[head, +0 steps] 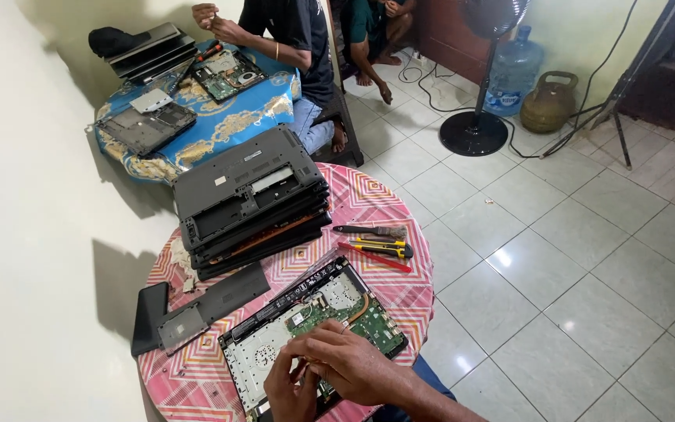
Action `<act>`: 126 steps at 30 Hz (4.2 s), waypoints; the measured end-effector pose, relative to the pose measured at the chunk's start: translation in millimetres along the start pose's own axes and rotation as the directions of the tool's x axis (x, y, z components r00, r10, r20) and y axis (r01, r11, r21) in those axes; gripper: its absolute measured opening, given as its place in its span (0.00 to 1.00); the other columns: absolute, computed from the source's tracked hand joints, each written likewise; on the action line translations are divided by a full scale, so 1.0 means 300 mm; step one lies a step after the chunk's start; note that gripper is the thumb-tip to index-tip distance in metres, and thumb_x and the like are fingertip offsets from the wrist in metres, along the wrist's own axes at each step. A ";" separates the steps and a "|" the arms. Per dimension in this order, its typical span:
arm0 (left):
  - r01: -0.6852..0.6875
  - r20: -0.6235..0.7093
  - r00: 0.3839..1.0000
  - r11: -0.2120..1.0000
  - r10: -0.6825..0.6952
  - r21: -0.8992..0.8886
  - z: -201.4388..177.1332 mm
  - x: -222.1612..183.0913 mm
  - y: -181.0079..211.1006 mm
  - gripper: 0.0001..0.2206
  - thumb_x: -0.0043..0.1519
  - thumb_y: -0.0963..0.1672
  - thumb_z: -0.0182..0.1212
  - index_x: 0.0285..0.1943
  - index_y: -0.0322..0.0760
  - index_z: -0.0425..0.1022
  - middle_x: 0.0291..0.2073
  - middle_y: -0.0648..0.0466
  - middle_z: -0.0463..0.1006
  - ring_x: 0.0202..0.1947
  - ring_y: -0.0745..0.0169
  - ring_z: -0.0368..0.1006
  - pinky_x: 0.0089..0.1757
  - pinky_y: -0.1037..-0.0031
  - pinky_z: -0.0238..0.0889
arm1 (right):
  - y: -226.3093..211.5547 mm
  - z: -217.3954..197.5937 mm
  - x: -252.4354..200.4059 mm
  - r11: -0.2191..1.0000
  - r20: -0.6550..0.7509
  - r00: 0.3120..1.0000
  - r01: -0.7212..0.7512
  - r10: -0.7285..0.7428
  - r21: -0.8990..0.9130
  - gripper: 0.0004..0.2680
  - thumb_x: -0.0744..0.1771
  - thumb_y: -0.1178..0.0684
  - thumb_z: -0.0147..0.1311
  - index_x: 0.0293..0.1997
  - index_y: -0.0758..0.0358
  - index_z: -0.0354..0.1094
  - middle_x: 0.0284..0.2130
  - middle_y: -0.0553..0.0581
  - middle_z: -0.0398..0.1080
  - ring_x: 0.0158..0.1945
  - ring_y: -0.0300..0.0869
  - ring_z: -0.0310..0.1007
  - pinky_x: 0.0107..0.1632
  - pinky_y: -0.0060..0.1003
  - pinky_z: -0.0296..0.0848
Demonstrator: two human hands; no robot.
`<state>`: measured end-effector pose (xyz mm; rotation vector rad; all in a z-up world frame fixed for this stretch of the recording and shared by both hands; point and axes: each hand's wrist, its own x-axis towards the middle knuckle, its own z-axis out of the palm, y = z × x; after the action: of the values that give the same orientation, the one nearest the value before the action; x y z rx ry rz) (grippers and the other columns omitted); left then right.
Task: Disassembling a laptop by removing internal screws and components using a screwdriver.
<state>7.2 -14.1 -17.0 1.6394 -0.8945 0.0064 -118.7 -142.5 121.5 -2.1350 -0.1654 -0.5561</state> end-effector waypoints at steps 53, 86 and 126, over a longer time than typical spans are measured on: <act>0.173 0.136 0.974 0.982 -0.181 0.071 -0.096 0.026 0.080 0.16 0.67 0.50 0.48 0.57 0.43 0.73 0.48 0.49 0.81 0.40 0.58 0.82 0.38 0.64 0.85 | -0.011 0.065 0.112 0.977 -0.176 0.961 0.215 -0.211 0.002 0.10 0.74 0.54 0.40 0.56 0.64 0.68 0.53 0.63 0.74 0.51 0.55 0.77 0.53 0.47 0.73; 0.283 -0.055 0.959 0.957 -0.280 0.069 -0.118 0.059 0.178 0.25 0.55 0.48 0.69 0.64 0.48 0.74 0.45 0.54 0.88 0.44 0.65 0.86 0.42 0.73 0.85 | 0.083 0.085 0.127 0.974 -0.158 0.983 0.120 -0.090 0.191 0.07 0.69 0.52 0.58 0.44 0.63 0.68 0.40 0.59 0.75 0.44 0.51 0.77 0.45 0.46 0.80; 0.203 0.117 0.978 0.911 -0.172 -0.358 0.013 0.173 0.081 0.13 0.48 0.34 0.50 0.32 0.33 0.83 0.25 0.51 0.83 0.28 0.61 0.78 0.26 0.71 0.70 | 0.027 0.038 0.188 0.981 -0.046 0.987 0.156 -0.151 0.112 0.08 0.69 0.63 0.51 0.49 0.61 0.76 0.44 0.58 0.79 0.47 0.50 0.78 0.50 0.43 0.75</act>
<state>28.6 -45.4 26.2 1.3707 -0.7435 -0.3479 -62.2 -142.9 135.0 -2.0090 -0.3362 -0.6595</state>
